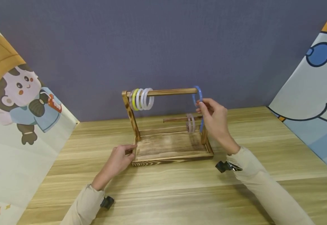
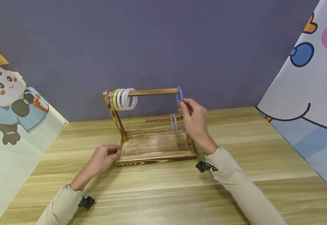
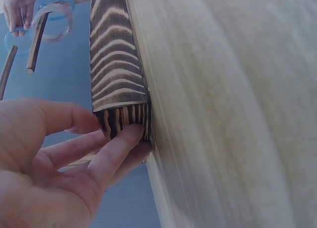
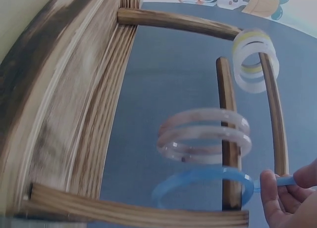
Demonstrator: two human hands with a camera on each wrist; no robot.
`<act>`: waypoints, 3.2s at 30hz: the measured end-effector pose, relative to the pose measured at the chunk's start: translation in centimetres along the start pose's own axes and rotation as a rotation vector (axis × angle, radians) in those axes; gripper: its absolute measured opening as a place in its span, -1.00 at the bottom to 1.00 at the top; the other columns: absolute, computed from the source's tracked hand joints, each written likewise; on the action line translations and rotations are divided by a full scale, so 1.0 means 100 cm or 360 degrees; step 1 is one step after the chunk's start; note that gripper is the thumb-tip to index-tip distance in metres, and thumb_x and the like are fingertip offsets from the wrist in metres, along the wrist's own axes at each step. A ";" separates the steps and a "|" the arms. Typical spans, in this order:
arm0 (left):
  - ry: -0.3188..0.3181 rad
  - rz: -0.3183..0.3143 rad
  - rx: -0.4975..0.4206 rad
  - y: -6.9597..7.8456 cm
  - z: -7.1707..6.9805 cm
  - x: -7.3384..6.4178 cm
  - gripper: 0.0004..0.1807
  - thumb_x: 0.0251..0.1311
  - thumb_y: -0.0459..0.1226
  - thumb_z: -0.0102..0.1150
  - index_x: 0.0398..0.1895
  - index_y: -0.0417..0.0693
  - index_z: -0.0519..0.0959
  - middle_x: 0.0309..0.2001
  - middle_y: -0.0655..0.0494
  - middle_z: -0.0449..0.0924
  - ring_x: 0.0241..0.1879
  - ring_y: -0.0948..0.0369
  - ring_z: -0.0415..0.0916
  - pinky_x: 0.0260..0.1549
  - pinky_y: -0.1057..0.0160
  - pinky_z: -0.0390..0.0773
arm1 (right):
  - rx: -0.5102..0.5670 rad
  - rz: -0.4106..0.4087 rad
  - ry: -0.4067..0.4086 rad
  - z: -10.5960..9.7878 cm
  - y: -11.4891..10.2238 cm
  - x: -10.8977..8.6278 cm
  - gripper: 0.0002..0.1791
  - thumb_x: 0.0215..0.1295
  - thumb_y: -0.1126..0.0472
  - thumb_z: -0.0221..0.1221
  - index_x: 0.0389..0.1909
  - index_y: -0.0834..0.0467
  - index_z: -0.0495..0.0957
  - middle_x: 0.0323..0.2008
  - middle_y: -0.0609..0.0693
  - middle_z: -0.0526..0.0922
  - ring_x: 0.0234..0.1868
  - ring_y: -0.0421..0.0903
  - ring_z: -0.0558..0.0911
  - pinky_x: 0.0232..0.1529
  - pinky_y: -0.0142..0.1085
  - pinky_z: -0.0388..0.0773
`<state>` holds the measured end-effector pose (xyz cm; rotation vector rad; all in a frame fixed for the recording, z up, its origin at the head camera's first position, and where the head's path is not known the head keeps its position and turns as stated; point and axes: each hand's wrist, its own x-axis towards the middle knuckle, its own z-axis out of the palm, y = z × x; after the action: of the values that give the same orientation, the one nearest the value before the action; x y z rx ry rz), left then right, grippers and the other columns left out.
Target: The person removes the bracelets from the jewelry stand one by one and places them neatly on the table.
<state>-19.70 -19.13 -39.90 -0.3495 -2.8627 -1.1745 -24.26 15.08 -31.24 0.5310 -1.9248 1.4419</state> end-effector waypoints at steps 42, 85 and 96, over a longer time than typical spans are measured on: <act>-0.0050 0.0101 0.0056 -0.001 -0.003 -0.004 -0.48 0.31 -0.48 0.12 0.33 -0.46 0.36 0.15 -0.38 0.53 0.11 -0.17 0.56 0.08 -0.05 0.57 | -0.0573 -0.0010 0.0072 -0.080 0.042 -0.035 -0.84 0.37 0.41 0.18 -0.17 0.42 0.67 -0.38 0.23 0.73 -0.49 -0.52 0.57 -0.45 -0.69 0.49; -0.0042 0.0075 0.0033 -0.003 -0.001 -0.001 -0.47 0.31 -0.46 0.14 0.33 -0.47 0.35 0.16 -0.38 0.53 0.10 -0.14 0.57 0.10 -0.02 0.56 | -0.0766 0.0335 -0.0383 -0.114 0.107 -0.046 -0.77 0.37 0.42 0.16 -0.14 0.55 0.63 -0.43 0.31 0.72 -0.54 0.10 0.71 -0.64 -0.54 0.50; -0.0035 0.0064 0.0024 -0.001 0.001 -0.001 -0.47 0.30 -0.46 0.16 0.32 -0.49 0.36 0.12 -0.37 0.56 0.09 -0.13 0.58 0.07 0.02 0.58 | -0.0642 0.0428 -0.0497 -0.116 0.113 -0.048 -0.78 0.38 0.42 0.16 -0.17 0.56 0.63 -0.43 0.31 0.72 -0.58 -0.15 0.70 -0.58 -0.39 0.63</act>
<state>-19.63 -19.16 -40.10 -0.4198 -2.8672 -1.1487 -25.41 29.24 -40.42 0.3289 -2.5376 1.1223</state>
